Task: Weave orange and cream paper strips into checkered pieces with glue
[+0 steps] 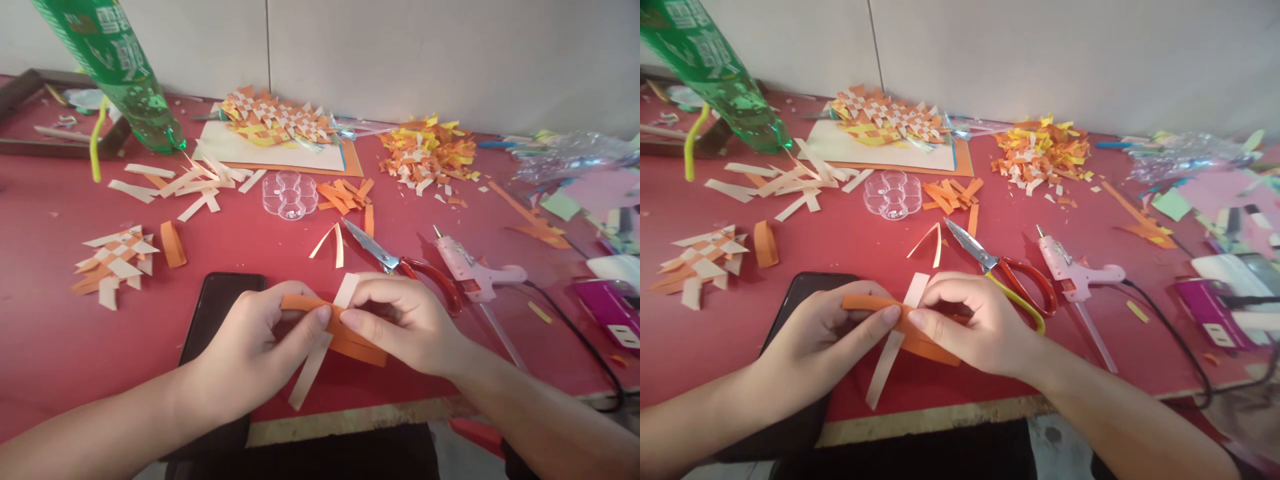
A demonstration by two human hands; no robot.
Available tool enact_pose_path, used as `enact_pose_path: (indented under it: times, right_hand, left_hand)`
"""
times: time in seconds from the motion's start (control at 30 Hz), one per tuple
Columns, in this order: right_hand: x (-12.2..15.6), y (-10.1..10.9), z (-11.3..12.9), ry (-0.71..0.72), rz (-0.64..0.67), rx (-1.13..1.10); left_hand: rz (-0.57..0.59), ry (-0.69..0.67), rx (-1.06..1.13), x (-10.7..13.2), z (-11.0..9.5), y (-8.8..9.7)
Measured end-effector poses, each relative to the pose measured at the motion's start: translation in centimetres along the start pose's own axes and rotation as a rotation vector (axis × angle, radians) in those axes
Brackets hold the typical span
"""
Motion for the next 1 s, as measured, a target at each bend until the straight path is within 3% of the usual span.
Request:
enact_pose_path:
  times: [0.4,0.6,0.73,0.87,1.0]
  right_hand:
    - [-0.3,0.2,-0.5,-0.003,0.004,0.004]
    - [-0.1,0.0,-0.4,0.014,0.039,0.063]
    - [0.0,0.5,-0.2,0.001,0.005,0.068]
    - [0.1,1.1,-0.8,-0.095,-0.083,-0.117]
    - [0.0,2.1,-1.2,-0.103,-0.250,-0.267]
  left_hand:
    - [0.032,-0.029,-0.078,-0.3,-0.6,0.0]
    - [0.081,-0.106,-0.067,-0.4,-1.2,-0.5]
    - [-0.021,-0.041,-0.008,-0.6,-1.0,0.2]
    - [-0.193,0.037,0.172,-0.7,-0.7,1.4]
    - [-0.190,0.102,0.380,-0.9,-0.1,1.1]
Point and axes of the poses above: each hand's wrist, its own x-axis away from the middle knuckle, its own y-axis out of the back of the hand, z = x × y, the point moved 6 cm from there along -x, towards the middle knuckle, and after that the axes turned 9 degrees about -y, right-handed, at the moved point
